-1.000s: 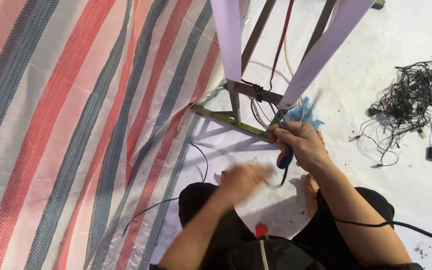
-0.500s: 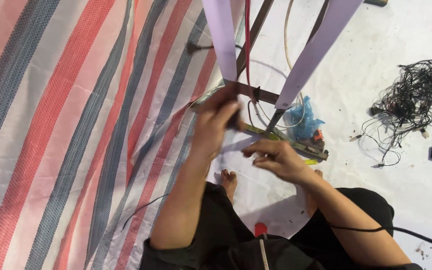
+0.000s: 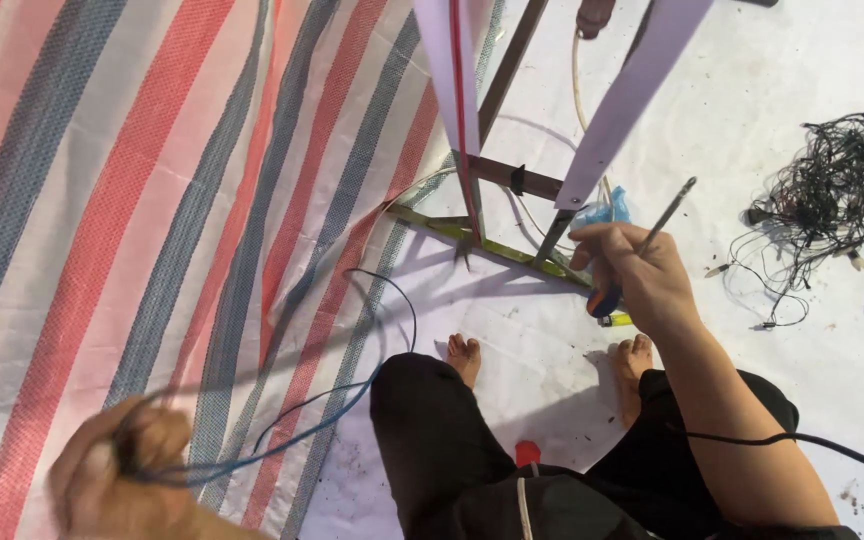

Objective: Connecting and securing electrical wires for a signboard using a screwdriver and manual manipulation.

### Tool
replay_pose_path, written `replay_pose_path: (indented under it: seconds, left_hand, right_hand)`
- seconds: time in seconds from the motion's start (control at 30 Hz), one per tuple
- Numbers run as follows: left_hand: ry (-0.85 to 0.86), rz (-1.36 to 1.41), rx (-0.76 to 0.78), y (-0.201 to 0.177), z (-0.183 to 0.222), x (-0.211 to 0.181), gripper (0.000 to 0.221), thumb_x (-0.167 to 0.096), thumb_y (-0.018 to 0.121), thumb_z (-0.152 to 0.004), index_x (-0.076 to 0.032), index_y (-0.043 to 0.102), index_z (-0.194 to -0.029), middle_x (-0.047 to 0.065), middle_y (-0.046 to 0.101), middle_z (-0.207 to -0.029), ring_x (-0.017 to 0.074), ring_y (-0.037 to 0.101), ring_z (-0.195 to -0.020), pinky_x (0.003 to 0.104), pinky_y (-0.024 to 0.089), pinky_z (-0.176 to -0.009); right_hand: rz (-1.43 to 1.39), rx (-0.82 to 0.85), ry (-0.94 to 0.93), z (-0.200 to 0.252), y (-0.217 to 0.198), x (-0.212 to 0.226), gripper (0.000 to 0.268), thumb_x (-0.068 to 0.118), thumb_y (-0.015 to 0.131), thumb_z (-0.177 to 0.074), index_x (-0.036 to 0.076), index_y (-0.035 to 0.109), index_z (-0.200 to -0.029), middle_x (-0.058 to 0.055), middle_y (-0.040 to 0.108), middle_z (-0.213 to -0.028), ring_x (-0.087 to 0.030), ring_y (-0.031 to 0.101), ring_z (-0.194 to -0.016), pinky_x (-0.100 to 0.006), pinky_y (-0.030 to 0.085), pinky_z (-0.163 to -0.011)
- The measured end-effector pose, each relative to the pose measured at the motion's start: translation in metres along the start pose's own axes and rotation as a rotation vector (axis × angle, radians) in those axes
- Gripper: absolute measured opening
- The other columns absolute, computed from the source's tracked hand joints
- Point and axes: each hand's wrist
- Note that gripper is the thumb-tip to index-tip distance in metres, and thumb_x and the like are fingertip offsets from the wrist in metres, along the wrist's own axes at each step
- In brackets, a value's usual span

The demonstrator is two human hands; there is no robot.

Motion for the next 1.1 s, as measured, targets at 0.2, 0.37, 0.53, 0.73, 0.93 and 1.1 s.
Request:
replay_pose_path:
  seconds: [0.2, 0.37, 0.53, 0.73, 0.93, 1.1]
  left_hand:
    - [-0.287, -0.539, 0.499, 0.040, 0.013, -0.007, 0.049, -0.003, 0.078, -0.059, -0.006, 0.082, -0.108, 0.000, 0.062, -0.067, 0.0104, 0.053, -0.057, 0.025, 0.039, -0.052]
    - [-0.044, -0.596, 0.717, 0.161, -0.003, 0.022, 0.030, -0.006, 0.073, -0.081, -0.008, 0.074, -0.111, 0.002, 0.069, -0.091, 0.0148, 0.060, -0.066, 0.029, 0.048, -0.059]
    - [0.200, -0.637, 0.736, 0.211, -0.012, 0.059, 0.025, -0.012, 0.077, -0.082, -0.011, 0.074, -0.107, 0.005, 0.067, -0.088, 0.0291, 0.069, -0.080, 0.040, 0.057, -0.068]
    - [0.284, -0.585, 0.542, 0.240, -0.027, 0.076, 0.020, -0.014, 0.084, -0.080, -0.015, 0.069, -0.092, -0.002, 0.064, -0.088, 0.0228, 0.069, -0.080, 0.032, 0.058, -0.070]
    - [0.156, -0.453, 0.650, 0.254, -0.028, 0.104, 0.009, -0.012, 0.080, -0.086, -0.014, 0.073, -0.092, 0.000, 0.069, -0.084, 0.0254, 0.072, -0.080, 0.035, 0.058, -0.069]
    - [-0.402, 0.049, 0.869, 0.239, -0.010, 0.140, 0.009, -0.003, 0.068, -0.096, -0.005, 0.077, -0.098, 0.008, 0.074, -0.086, 0.0116, 0.062, -0.078, 0.032, 0.056, -0.067]
  right_hand:
    - [0.218, 0.079, 0.128, 0.001, 0.030, -0.001, 0.027, 0.004, 0.053, -0.098, 0.003, 0.077, -0.087, -0.010, 0.078, -0.081, -0.012, 0.056, -0.049, -0.026, 0.052, -0.042]
    - [0.372, 0.476, -0.029, 0.010, 0.054, -0.029, 0.026, 0.019, 0.060, -0.095, 0.006, 0.078, -0.109, -0.007, 0.082, -0.099, -0.012, 0.071, -0.071, -0.025, 0.059, -0.058]
    - [0.301, 0.527, -0.153, 0.025, 0.052, -0.039, 0.034, 0.018, 0.053, -0.100, 0.009, 0.076, -0.123, -0.013, 0.075, -0.085, -0.018, 0.070, -0.068, -0.032, 0.057, -0.056]
    - [0.194, 0.430, -0.118, 0.021, 0.023, -0.022, 0.023, 0.017, 0.060, -0.097, -0.001, 0.075, -0.095, -0.007, 0.067, -0.052, -0.014, 0.060, -0.044, -0.027, 0.049, -0.042]
    - [0.231, 0.248, 0.040, 0.020, 0.002, -0.014, 0.029, 0.017, 0.061, -0.098, -0.002, 0.076, -0.084, -0.006, 0.056, -0.042, -0.015, 0.052, -0.036, -0.026, 0.042, -0.037]
    - [0.346, 0.329, 0.191, 0.025, -0.008, -0.011, 0.029, 0.017, 0.066, -0.095, 0.001, 0.079, -0.074, -0.005, 0.054, -0.039, -0.016, 0.047, -0.037, -0.028, 0.040, -0.042]
Point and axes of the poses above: each hand's wrist, its own z-axis away from the middle knuckle, its own y-axis out of the palm, x = y × z
